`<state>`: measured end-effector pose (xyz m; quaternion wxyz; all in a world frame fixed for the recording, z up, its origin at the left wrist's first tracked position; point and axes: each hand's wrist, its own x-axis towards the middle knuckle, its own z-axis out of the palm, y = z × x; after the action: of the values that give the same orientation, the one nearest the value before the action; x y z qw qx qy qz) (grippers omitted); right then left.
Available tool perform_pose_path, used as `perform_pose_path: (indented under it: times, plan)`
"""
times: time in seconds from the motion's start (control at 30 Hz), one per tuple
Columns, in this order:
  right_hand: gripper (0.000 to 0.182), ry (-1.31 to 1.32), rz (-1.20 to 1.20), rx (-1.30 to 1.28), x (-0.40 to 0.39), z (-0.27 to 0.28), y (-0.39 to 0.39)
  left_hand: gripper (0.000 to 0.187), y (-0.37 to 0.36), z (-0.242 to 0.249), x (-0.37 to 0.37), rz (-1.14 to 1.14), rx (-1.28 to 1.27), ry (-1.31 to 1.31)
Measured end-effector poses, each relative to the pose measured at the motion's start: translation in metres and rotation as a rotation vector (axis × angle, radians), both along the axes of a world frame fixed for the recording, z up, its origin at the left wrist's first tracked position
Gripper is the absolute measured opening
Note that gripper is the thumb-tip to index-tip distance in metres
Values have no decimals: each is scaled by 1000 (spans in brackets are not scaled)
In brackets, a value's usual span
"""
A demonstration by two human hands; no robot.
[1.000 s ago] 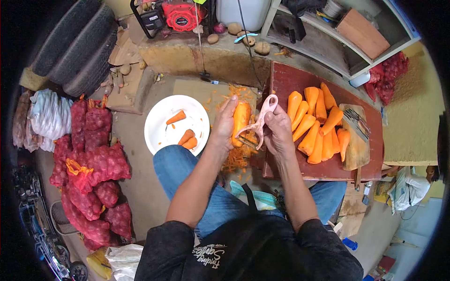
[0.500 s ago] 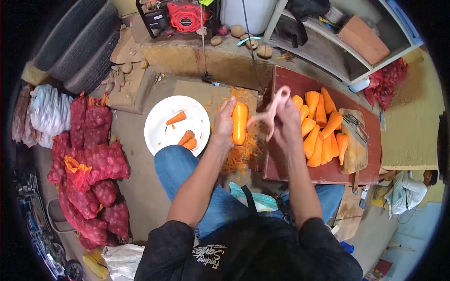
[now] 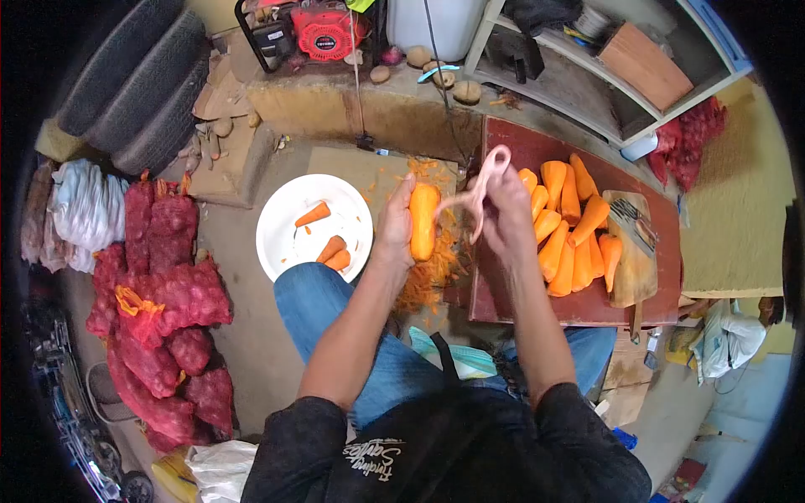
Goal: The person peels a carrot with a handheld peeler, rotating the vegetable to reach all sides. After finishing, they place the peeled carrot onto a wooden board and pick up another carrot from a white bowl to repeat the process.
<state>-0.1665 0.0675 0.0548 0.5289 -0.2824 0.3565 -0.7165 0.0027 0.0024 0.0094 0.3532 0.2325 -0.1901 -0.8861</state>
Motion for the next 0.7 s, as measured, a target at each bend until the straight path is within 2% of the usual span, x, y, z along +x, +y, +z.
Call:
perform_pose_path:
  times: [0.13,0.2,0.3,0.4,0.53,0.7]
  plan:
    - [35,-99,23,18,42,1,29,41,5,11,-8,75,29,-78]
    - [33,-123,56,-2,28,-17,21,41,6,8,-6,33,-46,-112]
    - [24,-99,59,-21,13,-25,-8,41,4,-5,-11,113,-146,-127]
    - [18,-88,38,-28,22,-27,-34,42,-4,9,-15,174,146,-48]
    - [17,-135,78,-21,19,-30,-52,42,-8,6,0,54,-6,17]
    - [19,-143,75,8,6,-38,-66,44,-2,1,-2,39,17,12]
